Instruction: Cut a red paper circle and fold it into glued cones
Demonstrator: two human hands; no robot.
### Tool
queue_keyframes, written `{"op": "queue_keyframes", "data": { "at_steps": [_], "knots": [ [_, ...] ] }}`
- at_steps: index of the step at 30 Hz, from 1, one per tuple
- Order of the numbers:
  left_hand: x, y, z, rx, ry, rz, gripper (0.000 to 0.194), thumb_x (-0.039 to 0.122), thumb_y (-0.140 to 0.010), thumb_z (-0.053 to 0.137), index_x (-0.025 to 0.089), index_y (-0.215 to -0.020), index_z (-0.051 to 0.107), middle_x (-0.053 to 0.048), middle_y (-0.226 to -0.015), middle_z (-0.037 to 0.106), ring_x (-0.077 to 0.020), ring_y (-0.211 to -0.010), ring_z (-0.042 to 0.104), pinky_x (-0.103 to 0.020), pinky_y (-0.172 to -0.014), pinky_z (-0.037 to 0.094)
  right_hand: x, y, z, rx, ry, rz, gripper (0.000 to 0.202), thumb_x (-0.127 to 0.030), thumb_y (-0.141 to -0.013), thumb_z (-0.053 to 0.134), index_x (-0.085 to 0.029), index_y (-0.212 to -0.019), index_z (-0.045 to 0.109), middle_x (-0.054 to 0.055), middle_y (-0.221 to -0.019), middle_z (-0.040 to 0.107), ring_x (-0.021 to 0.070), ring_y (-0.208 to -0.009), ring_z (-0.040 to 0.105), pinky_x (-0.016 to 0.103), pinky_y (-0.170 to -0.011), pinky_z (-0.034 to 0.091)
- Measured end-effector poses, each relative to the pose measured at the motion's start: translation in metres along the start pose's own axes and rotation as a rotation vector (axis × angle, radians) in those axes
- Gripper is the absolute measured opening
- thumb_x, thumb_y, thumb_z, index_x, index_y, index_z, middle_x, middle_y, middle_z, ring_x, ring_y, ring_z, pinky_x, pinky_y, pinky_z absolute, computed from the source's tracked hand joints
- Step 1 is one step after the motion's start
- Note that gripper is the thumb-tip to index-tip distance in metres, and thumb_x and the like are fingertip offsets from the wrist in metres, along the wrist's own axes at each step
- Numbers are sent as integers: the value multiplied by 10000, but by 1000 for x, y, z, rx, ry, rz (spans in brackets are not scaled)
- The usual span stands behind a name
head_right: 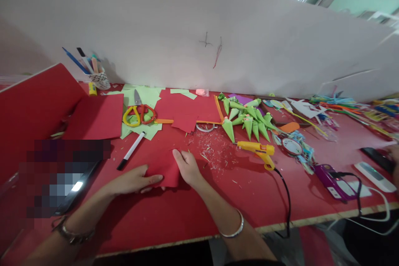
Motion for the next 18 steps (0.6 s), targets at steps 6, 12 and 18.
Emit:
{"op": "queue_keyframes", "data": {
  "at_steps": [6,12,18],
  "knots": [
    [-10,-3,-4,73,10,-68,531,605,-736,442,164,-441,419,30,-415,428,-61,-368,310,-214,-377,193,-1,5,4,-96,15,33,529,-647,-761,366,-189,-525,488,1,-503,498,125,-496,459,236,-479,363],
    [-12,-3,-4,60,30,-45,533,611,-742,429,158,-462,437,36,-419,409,-64,-383,325,-204,-390,218,2,4,5,-127,43,11,525,-609,-788,368,-177,-509,474,-4,-495,488,112,-469,424,232,-452,322],
    [-8,-2,-6,99,61,-4,525,605,-757,413,165,-471,432,44,-410,405,-68,-380,343,-199,-391,245,-4,6,10,-242,23,1,562,-607,-816,307,-178,-542,546,8,-513,536,129,-488,481,240,-512,393]
  ]
}}
Point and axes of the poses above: each hand's wrist, its own y-axis away from the middle knuckle, its own z-axis out of the palm, x = y × z, the point moved 5 cm from there along -y, towards the middle knuckle
